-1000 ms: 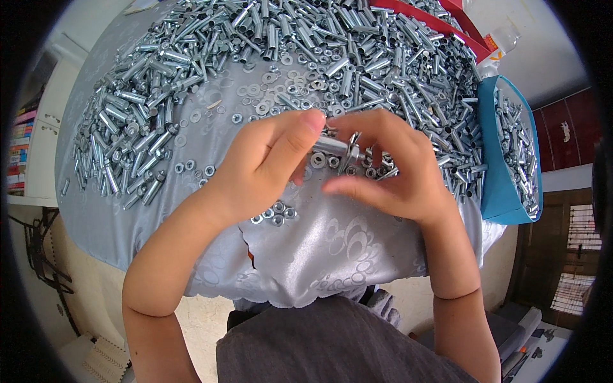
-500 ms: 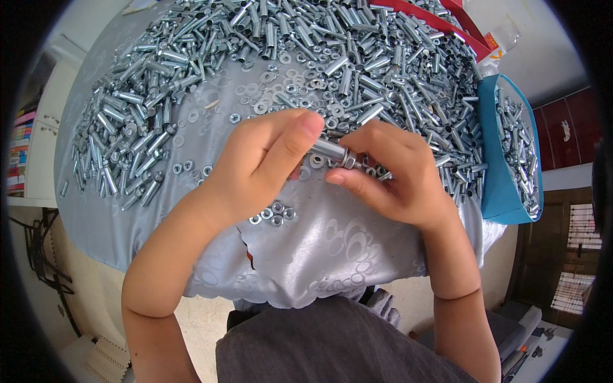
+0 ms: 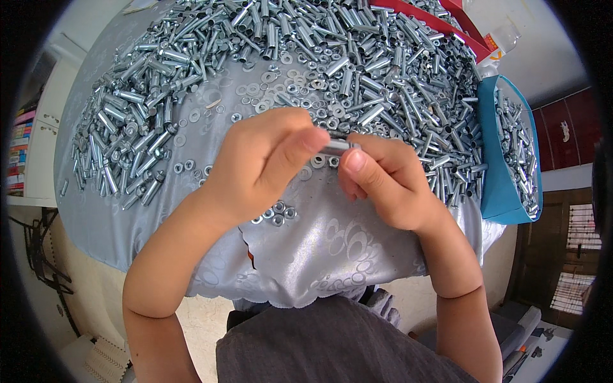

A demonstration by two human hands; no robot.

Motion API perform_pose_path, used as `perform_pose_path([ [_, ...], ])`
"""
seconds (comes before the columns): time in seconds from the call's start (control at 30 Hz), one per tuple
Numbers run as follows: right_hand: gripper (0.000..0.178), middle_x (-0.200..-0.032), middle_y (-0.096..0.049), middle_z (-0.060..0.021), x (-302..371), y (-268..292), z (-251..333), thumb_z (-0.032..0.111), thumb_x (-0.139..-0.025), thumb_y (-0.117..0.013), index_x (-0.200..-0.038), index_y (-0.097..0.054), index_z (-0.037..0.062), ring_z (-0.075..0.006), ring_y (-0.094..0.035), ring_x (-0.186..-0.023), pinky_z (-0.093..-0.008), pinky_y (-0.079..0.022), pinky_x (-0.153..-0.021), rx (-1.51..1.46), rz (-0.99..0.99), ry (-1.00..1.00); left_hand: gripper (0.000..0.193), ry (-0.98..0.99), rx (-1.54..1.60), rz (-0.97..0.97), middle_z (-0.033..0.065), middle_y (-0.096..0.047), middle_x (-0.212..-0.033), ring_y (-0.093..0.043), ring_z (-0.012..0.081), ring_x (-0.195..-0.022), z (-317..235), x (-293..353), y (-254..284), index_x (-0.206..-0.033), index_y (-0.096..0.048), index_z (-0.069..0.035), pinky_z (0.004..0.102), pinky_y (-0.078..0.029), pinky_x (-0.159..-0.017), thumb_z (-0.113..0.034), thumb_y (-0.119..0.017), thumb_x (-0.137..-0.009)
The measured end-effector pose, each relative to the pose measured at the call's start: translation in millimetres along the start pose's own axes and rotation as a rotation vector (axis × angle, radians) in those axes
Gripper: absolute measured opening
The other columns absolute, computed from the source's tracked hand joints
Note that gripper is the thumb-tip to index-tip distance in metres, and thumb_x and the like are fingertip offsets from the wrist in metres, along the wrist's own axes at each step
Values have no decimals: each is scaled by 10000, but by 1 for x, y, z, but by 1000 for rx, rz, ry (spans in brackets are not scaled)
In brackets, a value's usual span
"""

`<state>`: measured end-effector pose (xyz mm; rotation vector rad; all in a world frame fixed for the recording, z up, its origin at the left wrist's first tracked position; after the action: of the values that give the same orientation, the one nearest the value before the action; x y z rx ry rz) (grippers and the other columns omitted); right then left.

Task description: The person repeatedly picks up bolts, washers, and nuts from a large pile on a table and threads them together by hand. They assemble each fastener set one at a time and place the completed units back onto the table among the loose parts.

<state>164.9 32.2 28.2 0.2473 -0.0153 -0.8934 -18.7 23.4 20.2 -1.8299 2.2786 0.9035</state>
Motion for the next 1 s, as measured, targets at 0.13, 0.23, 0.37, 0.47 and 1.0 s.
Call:
perform_pose_path([
  [0.13, 361, -586, -490, 4, -2, 1, -4, 301, -928, -438, -738, -569, 22, -66, -441, -539, -215, -355, -517, -159, -154, -23, 478, 376, 426, -183, -15, -398, -584, -379, 123, -512, 5, 1, 3, -629, -429, -91, 263, -311, -470, -471, -381, -915],
  [0.23, 400, -575, -492, -5, -6, 13, -2, 321, -935, -400, -739, -571, 16, -75, -463, -528, -209, -362, -510, -187, -293, -65, 495, 359, 820, -382, -28, -340, -588, -319, 115, -505, 18, -10, 23, -663, -415, -105, 250, -292, -487, -526, -325, -908],
  [0.37, 388, -562, -489, -10, -11, 21, -5, 326, -930, -406, -742, -560, 24, -93, -464, -516, -215, -368, -501, -361, -421, -79, 537, 45, 1307, -430, -12, -291, -624, -277, 126, -532, 49, -12, 78, -748, -396, -80, 253, -285, -535, -578, -260, -895],
  [0.47, 374, -562, -489, -11, -13, 23, -9, 322, -928, -410, -742, -552, 31, -97, -464, -516, -216, -368, -499, -411, -461, -81, 578, 76, 1270, -529, 31, -366, -686, -314, 141, -571, 44, -17, 99, -823, -409, -36, 262, -308, -572, -588, -250, -887],
  [1.0, 302, -579, -454, 12, -10, 45, -5, 256, -918, -437, -737, -536, 35, -83, -451, -527, -205, -335, -483, -305, -635, 14, 231, 11, -318, 106, 21, -517, -675, -504, 106, -576, -1, 1, -14, -668, -582, -74, 248, -398, -490, -242, -739, -682],
])
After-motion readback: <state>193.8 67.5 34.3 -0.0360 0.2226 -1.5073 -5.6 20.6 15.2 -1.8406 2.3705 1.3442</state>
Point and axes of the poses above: each hand's wrist, its own x-axis away from the middle knuckle, its own y-axis out of the back of the hand, z = x × y, the point moved 1 cm from there along -x, towards the middle knuckle
